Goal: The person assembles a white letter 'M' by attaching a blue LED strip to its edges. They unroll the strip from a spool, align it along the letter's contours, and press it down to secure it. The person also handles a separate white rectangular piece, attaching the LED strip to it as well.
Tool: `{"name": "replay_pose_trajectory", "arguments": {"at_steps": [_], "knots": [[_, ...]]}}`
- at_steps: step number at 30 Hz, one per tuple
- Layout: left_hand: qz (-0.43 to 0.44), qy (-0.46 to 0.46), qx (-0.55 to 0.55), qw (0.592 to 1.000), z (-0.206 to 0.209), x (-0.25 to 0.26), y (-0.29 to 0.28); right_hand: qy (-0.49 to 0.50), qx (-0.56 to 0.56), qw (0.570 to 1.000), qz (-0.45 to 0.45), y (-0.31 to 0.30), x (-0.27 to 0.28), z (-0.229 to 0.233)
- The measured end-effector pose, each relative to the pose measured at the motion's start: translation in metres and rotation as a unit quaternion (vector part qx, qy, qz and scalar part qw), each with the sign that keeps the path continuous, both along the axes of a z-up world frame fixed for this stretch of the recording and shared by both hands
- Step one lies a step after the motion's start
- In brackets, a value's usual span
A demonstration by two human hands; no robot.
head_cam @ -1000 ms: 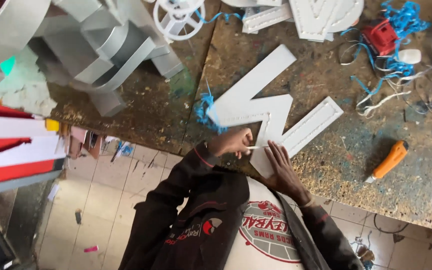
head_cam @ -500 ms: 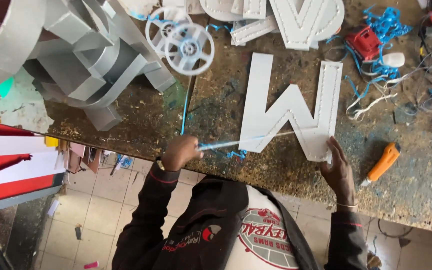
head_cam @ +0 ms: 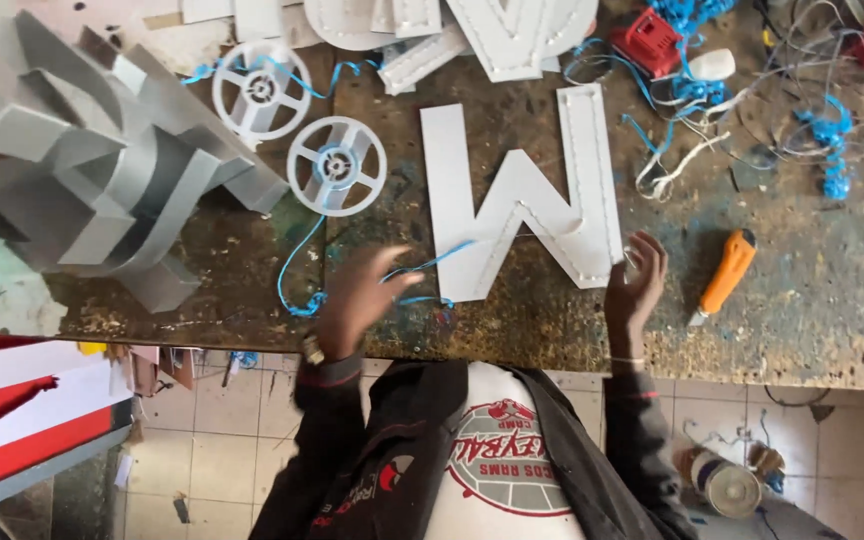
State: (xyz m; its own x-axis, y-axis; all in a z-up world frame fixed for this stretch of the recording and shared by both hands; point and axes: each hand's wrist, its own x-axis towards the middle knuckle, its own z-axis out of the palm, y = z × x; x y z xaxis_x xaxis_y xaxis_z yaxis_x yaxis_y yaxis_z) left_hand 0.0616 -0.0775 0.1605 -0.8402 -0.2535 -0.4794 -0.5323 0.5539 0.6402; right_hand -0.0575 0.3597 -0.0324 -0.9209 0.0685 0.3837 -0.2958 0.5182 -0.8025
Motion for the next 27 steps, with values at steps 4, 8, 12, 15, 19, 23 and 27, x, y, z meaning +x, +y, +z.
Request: {"name": "replay_pose_trajectory", "arguments": {"at_steps": [4, 8, 12, 15, 19, 23, 27], "knots": [[-0.223, 0.126, 0.014, 0.967, -0.055, -0.082, 0.112, -0.027, -0.019, 0.999, -0.036, -0.005, -0.028, -0.037], [-0.293, 0.262, -0.136, 0.91, -0.192, -0.137, 0.186, -0.047, -0.005, 0.999, -0.008, -0.032, -0.034, 0.002], [-0.33, 0.307, -0.162, 0.878, -0.181, -0.153, 0.195, -0.042, -0.015, 0.999, -0.025, -0.041, -0.031, 0.016], [-0.352, 0.267, -0.078, 0.894, -0.181, -0.161, 0.192, -0.059, -0.066, 0.996, -0.032, -0.044, -0.021, 0.021], [-0.341, 0.254, -0.133, 0.895, -0.172, -0.168, 0.198, -0.08, -0.121, 0.988, -0.045, -0.039, -0.019, 0.016], [-0.32, 0.226, -0.118, 0.912, -0.184, -0.168, 0.212, -0.121, -0.097, 0.986, -0.056, -0.042, -0.026, 0.025], [-0.194, 0.126, 0.19, 0.954, -0.147, -0.156, 0.229, -0.134, -0.087, 0.986, -0.04, -0.033, -0.031, 0.017]]}}
